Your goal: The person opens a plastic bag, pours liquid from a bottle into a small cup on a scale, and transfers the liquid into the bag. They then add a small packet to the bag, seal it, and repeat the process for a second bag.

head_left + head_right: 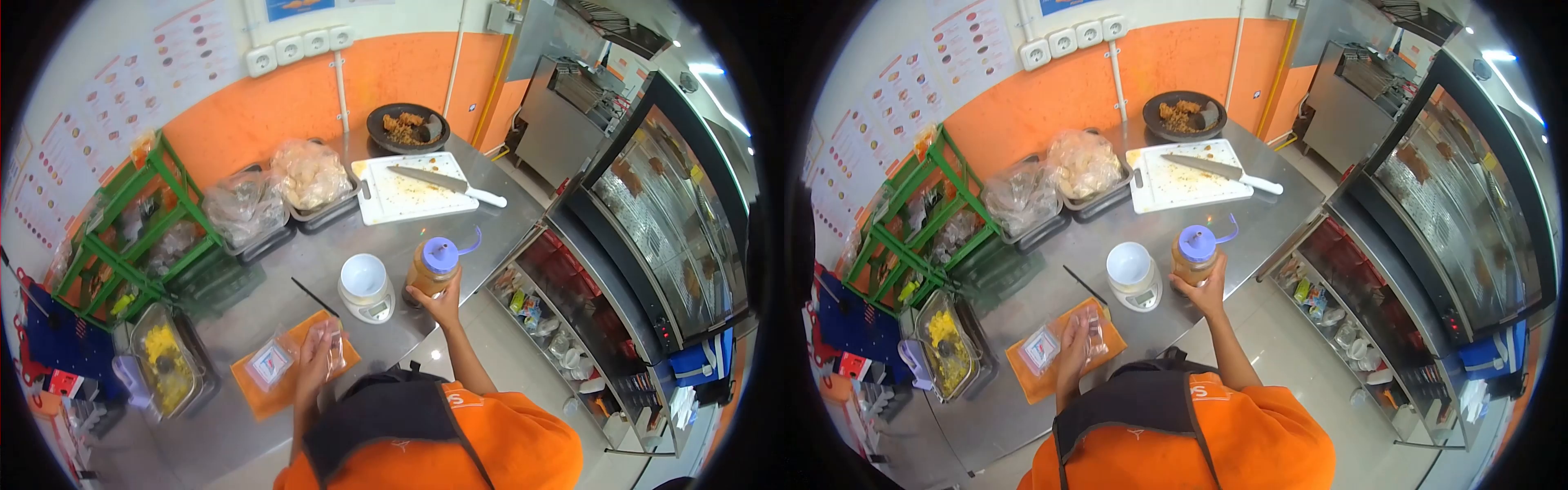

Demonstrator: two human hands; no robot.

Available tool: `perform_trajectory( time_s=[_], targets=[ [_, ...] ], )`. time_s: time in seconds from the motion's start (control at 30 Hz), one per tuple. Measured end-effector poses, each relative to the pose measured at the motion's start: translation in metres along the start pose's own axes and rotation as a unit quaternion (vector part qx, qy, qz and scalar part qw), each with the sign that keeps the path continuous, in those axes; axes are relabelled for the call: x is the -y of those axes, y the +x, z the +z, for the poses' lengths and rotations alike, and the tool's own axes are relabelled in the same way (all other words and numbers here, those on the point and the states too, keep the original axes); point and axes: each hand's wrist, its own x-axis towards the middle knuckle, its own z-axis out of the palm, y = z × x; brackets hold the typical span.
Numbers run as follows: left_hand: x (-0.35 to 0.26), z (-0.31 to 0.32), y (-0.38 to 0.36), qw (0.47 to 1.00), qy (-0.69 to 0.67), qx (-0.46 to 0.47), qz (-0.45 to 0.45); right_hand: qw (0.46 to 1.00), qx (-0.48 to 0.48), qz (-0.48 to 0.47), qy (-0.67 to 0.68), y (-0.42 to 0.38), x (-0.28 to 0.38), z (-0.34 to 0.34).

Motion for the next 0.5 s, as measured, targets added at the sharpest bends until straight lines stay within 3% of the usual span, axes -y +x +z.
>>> perform_trajectory(
  time_s=[0.1,0.17,0.23,0.3,0.37,0.5],
  targets=[
    [-0.006,0.01,0.009,0.998,-0.027,0.05,-0.028,0.998,0.05,0.024,0.018,-0.012,-0.004,-0.015],
    [-0.003,0.018,0.019,0.992,0.002,0.104,0.075,0.995,0.08,0.051,0.028,-0.017,-0.005,-0.021],
    [-0.006,0.025,0.026,0.988,0.024,0.119,0.099,0.995,0.09,-0.001,-0.038,-0.013,0.006,-0.027],
    [-0.007,0.03,0.03,0.979,0.049,0.144,0.133,0.993,0.103,0.004,-0.058,-0.012,0.016,-0.033],
    [-0.006,0.034,0.037,0.968,0.072,0.182,0.155,0.97,0.118,-0.108,-0.182,-0.01,0.016,-0.042],
    [-0.026,0.048,0.035,0.935,0.214,0.2,0.199,0.934,0.162,-0.207,-0.241,0.008,0.06,-0.063]
  ],
)
